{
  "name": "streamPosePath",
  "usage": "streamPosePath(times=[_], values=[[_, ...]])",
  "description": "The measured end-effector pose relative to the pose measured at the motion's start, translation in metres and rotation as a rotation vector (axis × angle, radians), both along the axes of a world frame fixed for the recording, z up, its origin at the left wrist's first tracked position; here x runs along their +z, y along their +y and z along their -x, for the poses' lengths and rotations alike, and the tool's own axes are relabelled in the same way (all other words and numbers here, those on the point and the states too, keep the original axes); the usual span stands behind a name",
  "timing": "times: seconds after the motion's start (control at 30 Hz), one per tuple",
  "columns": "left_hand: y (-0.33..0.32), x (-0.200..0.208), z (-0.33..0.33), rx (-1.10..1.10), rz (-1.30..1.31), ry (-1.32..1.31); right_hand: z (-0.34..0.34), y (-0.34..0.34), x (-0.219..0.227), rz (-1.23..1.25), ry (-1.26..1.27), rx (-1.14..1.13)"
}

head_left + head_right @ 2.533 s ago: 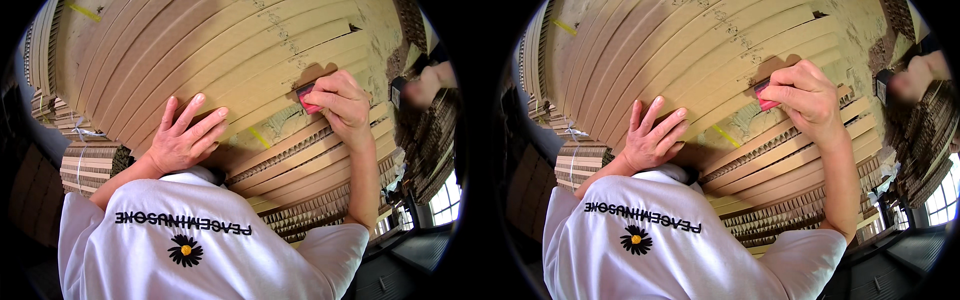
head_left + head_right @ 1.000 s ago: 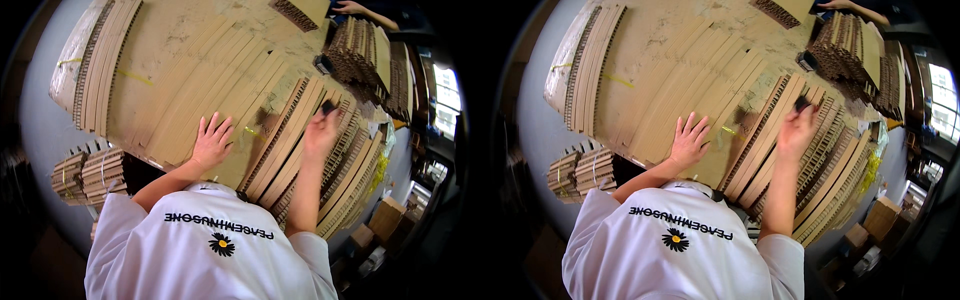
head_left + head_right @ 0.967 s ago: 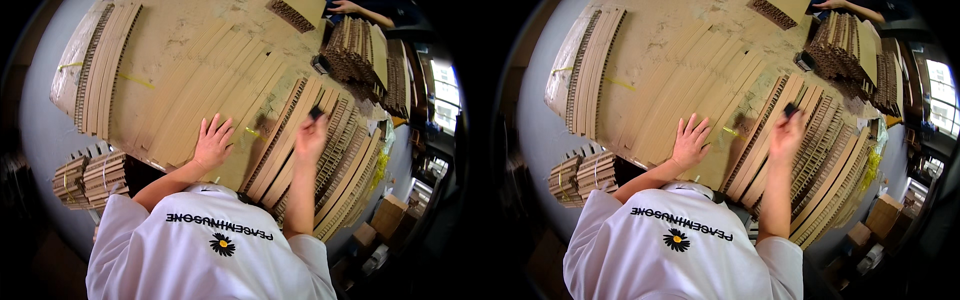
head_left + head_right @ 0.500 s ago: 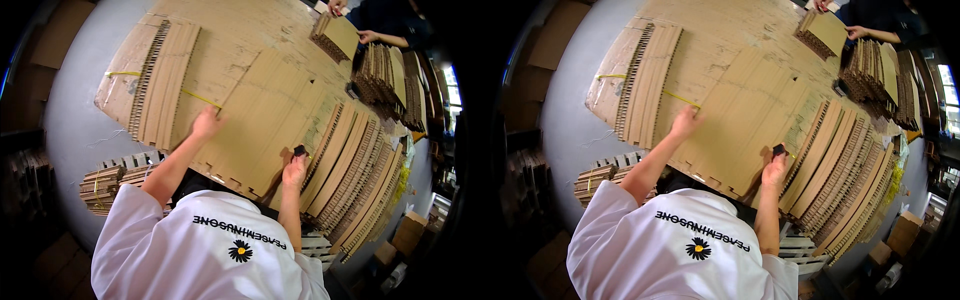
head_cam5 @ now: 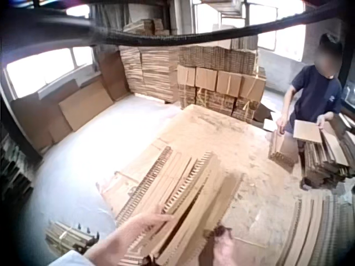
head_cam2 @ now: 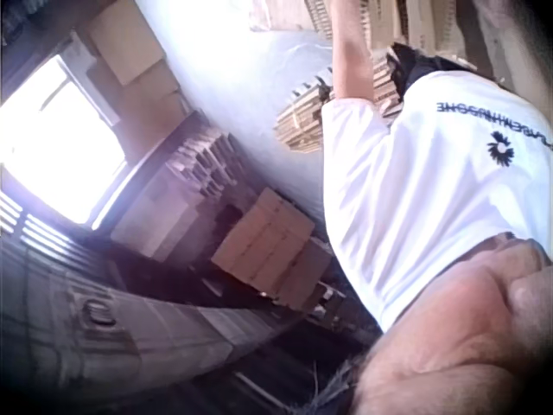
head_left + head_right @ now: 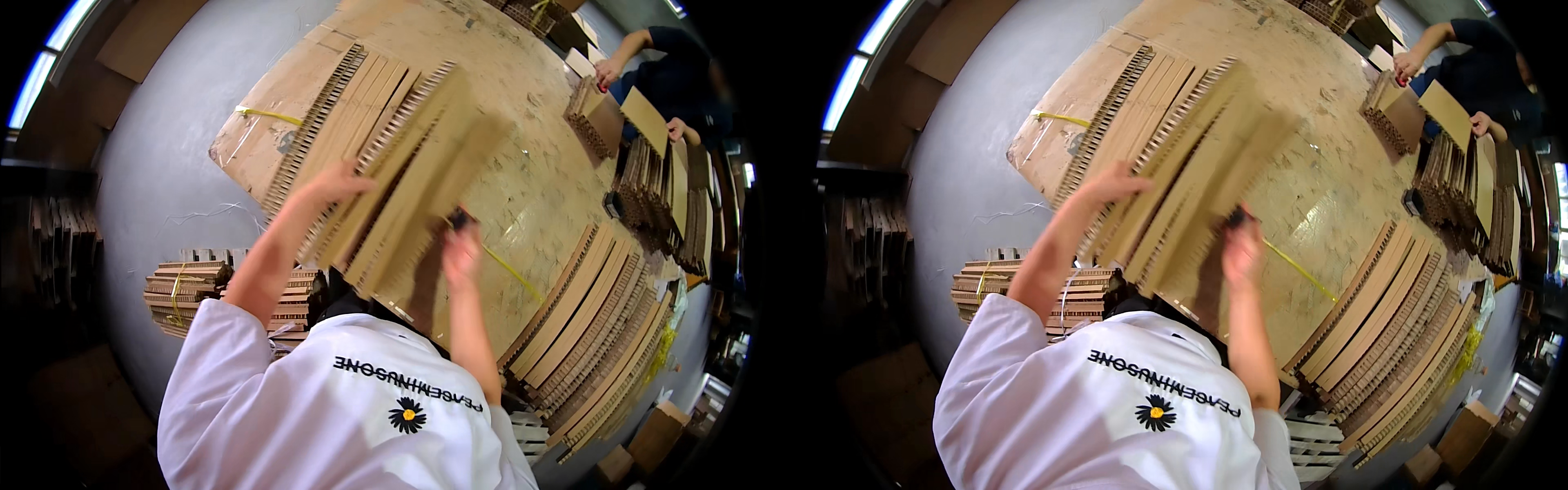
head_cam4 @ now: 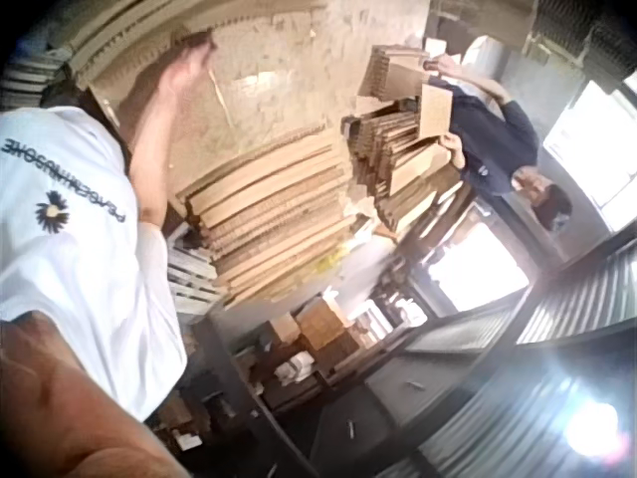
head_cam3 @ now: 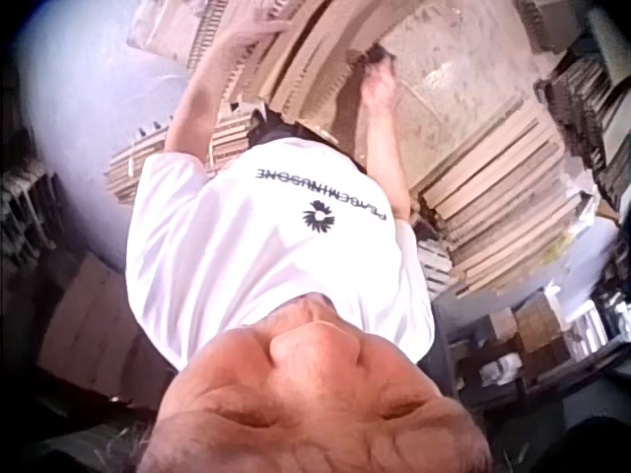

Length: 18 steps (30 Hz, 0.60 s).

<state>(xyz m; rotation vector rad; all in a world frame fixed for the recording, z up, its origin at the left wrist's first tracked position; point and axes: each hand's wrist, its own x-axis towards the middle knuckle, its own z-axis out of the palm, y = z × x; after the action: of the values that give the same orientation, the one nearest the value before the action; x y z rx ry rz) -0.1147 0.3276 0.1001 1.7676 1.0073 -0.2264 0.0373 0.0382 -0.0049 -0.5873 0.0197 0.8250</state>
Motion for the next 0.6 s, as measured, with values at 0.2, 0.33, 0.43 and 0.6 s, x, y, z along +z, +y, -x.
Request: streamPosePath(times=[0.2,0.33,0.43,0.6], values=[[0.089,-0.039,0.040,0.006,-0.501,-0.022,0.005,0.072,0.035,0.249,-0.142,-0.027],[0.137,-0.088,0.066,0.120,-1.052,-0.125,0.009,0.045,0.032,0.300,0.105,-0.007],[0.232,-0.108,0.144,0.325,-0.934,0.086,0.060,0.136,0.065,0.102,0.040,0.204],[0.219,-0.119,0.112,0.175,-0.987,0.189,0.049,0.126,0.082,0.085,-0.198,0.246]])
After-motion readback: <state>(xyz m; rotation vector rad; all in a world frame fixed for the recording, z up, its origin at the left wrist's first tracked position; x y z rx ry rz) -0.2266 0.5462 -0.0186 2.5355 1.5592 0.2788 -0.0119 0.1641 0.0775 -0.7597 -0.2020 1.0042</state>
